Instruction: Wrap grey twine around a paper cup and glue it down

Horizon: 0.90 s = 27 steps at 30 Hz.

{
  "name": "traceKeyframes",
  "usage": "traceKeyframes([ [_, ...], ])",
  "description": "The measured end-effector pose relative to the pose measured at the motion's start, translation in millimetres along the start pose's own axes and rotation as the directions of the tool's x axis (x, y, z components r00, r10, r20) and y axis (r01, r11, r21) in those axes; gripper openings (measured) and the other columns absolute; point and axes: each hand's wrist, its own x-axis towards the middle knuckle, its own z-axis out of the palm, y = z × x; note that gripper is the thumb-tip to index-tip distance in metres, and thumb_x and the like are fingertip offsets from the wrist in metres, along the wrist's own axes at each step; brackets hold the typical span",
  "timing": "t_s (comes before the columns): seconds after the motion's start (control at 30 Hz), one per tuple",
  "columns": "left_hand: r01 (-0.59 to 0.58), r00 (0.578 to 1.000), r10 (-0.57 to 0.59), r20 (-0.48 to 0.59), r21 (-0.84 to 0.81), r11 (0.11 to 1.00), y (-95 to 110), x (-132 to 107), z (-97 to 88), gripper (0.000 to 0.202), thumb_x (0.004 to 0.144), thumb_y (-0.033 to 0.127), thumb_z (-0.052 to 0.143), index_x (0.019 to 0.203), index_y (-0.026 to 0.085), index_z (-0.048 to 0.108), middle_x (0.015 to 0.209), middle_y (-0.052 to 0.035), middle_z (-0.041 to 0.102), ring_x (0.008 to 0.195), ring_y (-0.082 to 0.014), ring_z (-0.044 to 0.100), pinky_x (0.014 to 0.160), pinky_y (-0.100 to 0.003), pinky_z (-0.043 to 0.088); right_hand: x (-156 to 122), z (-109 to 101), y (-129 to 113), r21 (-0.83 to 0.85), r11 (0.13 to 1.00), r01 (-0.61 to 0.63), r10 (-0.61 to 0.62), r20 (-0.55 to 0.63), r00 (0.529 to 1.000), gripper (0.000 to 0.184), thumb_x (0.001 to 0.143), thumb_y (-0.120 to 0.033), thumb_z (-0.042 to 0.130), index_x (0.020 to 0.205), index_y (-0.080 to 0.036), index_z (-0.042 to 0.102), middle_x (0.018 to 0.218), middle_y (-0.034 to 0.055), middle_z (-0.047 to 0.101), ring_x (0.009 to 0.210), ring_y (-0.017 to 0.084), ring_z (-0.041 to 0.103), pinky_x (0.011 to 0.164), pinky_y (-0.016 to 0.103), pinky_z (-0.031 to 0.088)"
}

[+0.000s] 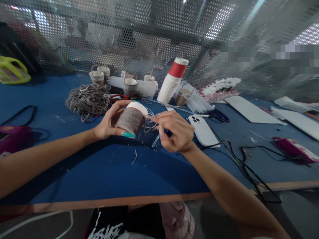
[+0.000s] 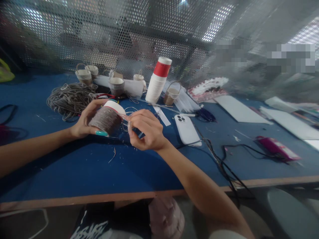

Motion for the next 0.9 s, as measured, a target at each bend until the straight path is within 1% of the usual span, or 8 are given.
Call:
traceKeyframes([
  [0.23, -0.003, 0.998, 0.004, -0.06, 0.01, 1.0, -7, -2, -2.6, 0.083, 0.058, 0.049, 0.091, 0.13, 0.025, 0.057, 0.123, -0.0093, 0.067, 0.109, -0.0271, 0.067, 0.093, -0.038, 0.058, -3, -2, -1, -0.037, 0.997, -0.075, 0.076, 0.029, 0.997, 0.018, 0.081, -0.011, 0.053, 0.072, -0.025, 0.06, 0.073, 0.001, 0.076, 0.076, 0.019, 0.074, 0.064, 0.034, 0.062],
  [0.47, -0.017, 0.993, 0.015, -0.12, -0.01, 1.0, -14, -3, -4.9, 0.085, 0.057, 0.048, 0.092, 0.131, 0.025, 0.058, 0.131, -0.0098, 0.062, 0.119, -0.0292, 0.061, 0.101, -0.04, 0.054, -7, -1, 7, -0.075, 0.997, 0.022, -0.018, 0.06, 0.998, 0.021, 0.082, -0.011, 0.054, 0.067, -0.024, 0.059, 0.068, 0.0015, 0.074, 0.071, 0.018, 0.072, 0.062, 0.032, 0.061],
  [0.57, 0.002, 0.983, -0.014, -0.184, -0.064, 0.998, -18, -3, -5.7, 0.077, 0.062, 0.052, 0.088, 0.129, 0.028, 0.058, 0.129, -0.0075, 0.061, 0.119, -0.0275, 0.06, 0.102, -0.041, 0.054, -13, 2, 11, -0.095, 0.995, 0.04, -0.026, 0.146, 0.989, 0.03, 0.084, -0.017, 0.055, 0.055, -0.025, 0.05, 0.053, -0.0019, 0.063, 0.054, 0.015, 0.062, 0.054, 0.031, 0.056],
  [0.63, 0.003, 0.976, -0.017, -0.216, -0.065, 0.998, -22, -3, -7.1, 0.074, 0.065, 0.054, 0.086, 0.129, 0.03, 0.057, 0.128, -0.0063, 0.061, 0.12, -0.0272, 0.059, 0.104, -0.043, 0.054, -15, 2, 11, -0.122, 0.993, -0.006, 0.026, 0.16, 0.987, 0.037, 0.085, -0.021, 0.056, 0.05, -0.025, 0.043, 0.046, -0.0037, 0.052, 0.043, 0.012, 0.05, 0.046, 0.03, 0.048],
  [0.7, -0.019, 0.968, 0.019, -0.248, 0.004, 1.0, -26, -3, -8.2, 0.076, 0.065, 0.051, 0.087, 0.131, 0.033, 0.053, 0.132, -0.0055, 0.057, 0.125, -0.0275, 0.056, 0.108, -0.044, 0.051, -15, 3, 9, -0.103, 0.982, -0.16, 0.169, 0.091, 0.981, 0.04, 0.089, -0.024, 0.055, 0.051, -0.025, 0.043, 0.045, -0.0041, 0.049, 0.041, 0.011, 0.045, 0.044, 0.029, 0.042],
  [0.77, -0.066, 0.96, 0.092, -0.264, 0.108, 0.992, -29, -2, -8.2, 0.082, 0.063, 0.047, 0.09, 0.133, 0.035, 0.048, 0.138, -0.0048, 0.052, 0.13, -0.0278, 0.052, 0.11, -0.044, 0.049, -12, 4, 8, 0.058, 0.92, -0.387, 0.389, -0.017, 0.921, 0.038, 0.094, -0.03, 0.052, 0.057, -0.024, 0.048, 0.048, -0.0032, 0.054, 0.042, 0.011, 0.049, 0.046, 0.029, 0.042],
  [0.83, -0.096, 0.959, 0.136, -0.247, 0.169, 0.981, -31, -1, -6.5, 0.088, 0.061, 0.045, 0.092, 0.134, 0.036, 0.043, 0.14, -0.0052, 0.049, 0.129, -0.028, 0.052, 0.108, -0.045, 0.05, -7, 5, 9, 0.314, 0.764, -0.563, 0.609, -0.062, 0.791, 0.034, 0.095, -0.041, 0.051, 0.066, -0.024, 0.054, 0.058, -0.0016, 0.063, 0.05, 0.013, 0.06, 0.051, 0.029, 0.049],
  [0.9, -0.041, 0.975, 0.077, -0.207, 0.173, 0.984, -30, -1, -3.9, 0.092, 0.06, 0.046, 0.093, 0.134, 0.035, 0.041, 0.137, -0.0071, 0.051, 0.125, -0.0287, 0.055, 0.105, -0.047, 0.052, -3, 7, 11, 0.512, 0.581, -0.633, 0.738, -0.004, 0.674, 0.03, 0.092, -0.049, 0.053, 0.075, -0.024, 0.056, 0.072, 0.0004, 0.071, 0.065, 0.016, 0.07, 0.06, 0.032, 0.057],
])
